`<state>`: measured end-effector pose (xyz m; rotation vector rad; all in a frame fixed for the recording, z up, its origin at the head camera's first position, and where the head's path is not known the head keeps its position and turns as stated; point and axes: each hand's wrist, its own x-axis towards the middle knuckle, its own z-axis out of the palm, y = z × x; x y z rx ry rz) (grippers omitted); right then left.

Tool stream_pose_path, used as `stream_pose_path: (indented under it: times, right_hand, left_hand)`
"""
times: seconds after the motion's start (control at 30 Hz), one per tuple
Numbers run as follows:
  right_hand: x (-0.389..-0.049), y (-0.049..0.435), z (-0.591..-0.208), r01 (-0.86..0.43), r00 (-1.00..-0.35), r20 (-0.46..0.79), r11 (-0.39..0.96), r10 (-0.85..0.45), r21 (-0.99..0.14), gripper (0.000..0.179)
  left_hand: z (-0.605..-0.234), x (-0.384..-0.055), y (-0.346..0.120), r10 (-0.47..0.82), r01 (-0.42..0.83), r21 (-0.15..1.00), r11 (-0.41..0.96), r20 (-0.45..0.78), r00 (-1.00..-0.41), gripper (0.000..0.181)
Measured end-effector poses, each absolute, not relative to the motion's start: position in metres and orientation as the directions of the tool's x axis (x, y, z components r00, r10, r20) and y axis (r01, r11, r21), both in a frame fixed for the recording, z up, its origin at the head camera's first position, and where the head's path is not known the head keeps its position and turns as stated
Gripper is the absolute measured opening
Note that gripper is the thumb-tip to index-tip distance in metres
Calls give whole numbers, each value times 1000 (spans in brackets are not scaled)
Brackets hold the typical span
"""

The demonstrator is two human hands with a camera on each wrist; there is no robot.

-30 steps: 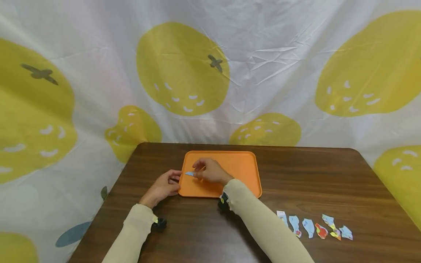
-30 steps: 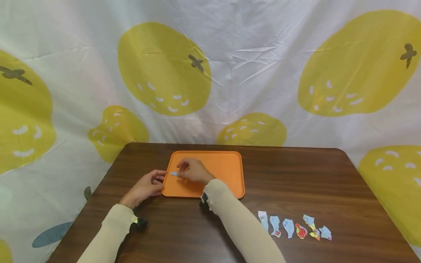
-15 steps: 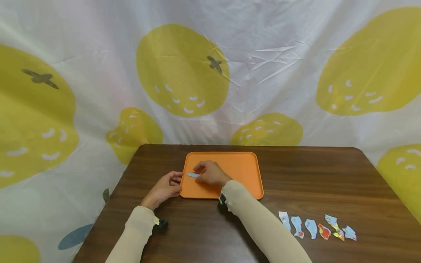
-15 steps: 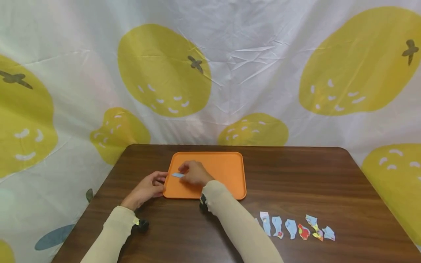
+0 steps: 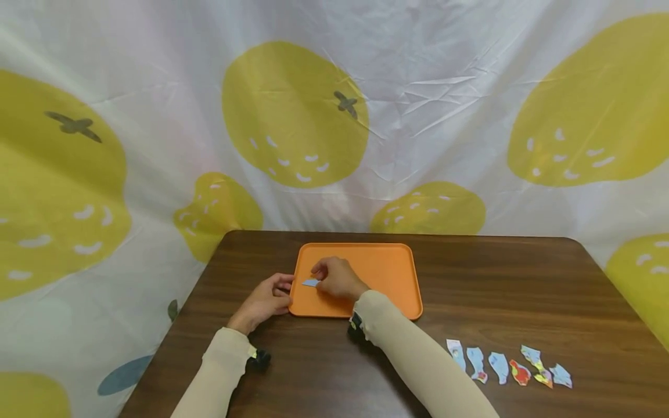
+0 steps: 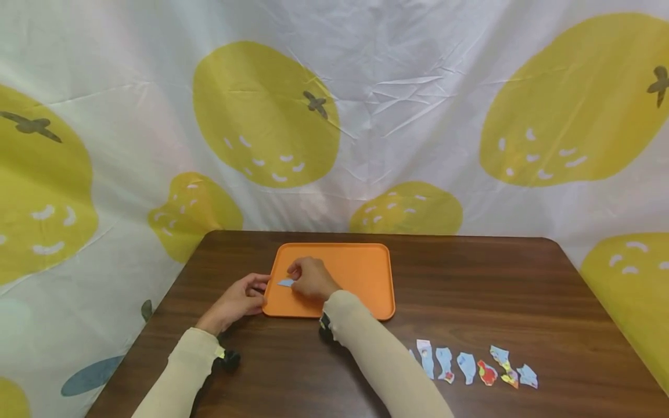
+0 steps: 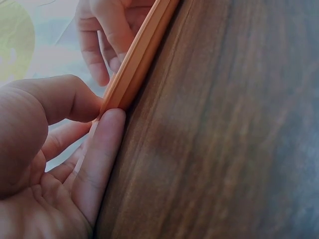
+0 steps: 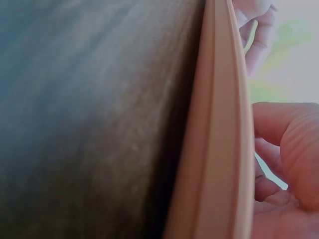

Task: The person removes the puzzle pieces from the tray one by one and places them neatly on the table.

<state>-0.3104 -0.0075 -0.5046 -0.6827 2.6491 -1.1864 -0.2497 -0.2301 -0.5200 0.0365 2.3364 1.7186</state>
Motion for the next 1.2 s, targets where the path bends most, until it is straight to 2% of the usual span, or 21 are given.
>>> stream_pose_path:
  times: [0.13, 0.43, 0.67, 0.83, 1.0, 1.2]
  right_hand:
    - [-311, -6, -502, -366, -867, 40, 581, -497, -727, 31]
    - [-310, -1, -501, -462, -819, 61, 593, -570, -660, 21]
    - [-303, 7, -498, -412, -831, 67, 532, -552, -740, 15]
    - [-298, 16, -497, -340, -835, 33, 469, -549, -815, 24]
    - [-294, 21, -493, -333, -831, 32, 451, -555, -828, 37]
    - [-285, 28, -485, -340, -819, 34, 436, -573, -833, 38]
  left_hand:
    - [-519, -252, -231, 159, -119, 944, 309, -175, -972, 56]
    - [-518, -252, -234, 151, -121, 943, 310, -175, -973, 56]
    - [-518, -253, -238, 157, -112, 944, 309, -167, -973, 56]
    - [-518, -253, -238, 166, -108, 943, 313, -167, -972, 56]
    - [-517, -253, -237, 166, -106, 944, 313, -164, -972, 56]
    - [-516, -252, -237, 164, -117, 940, 319, -177, -971, 56]
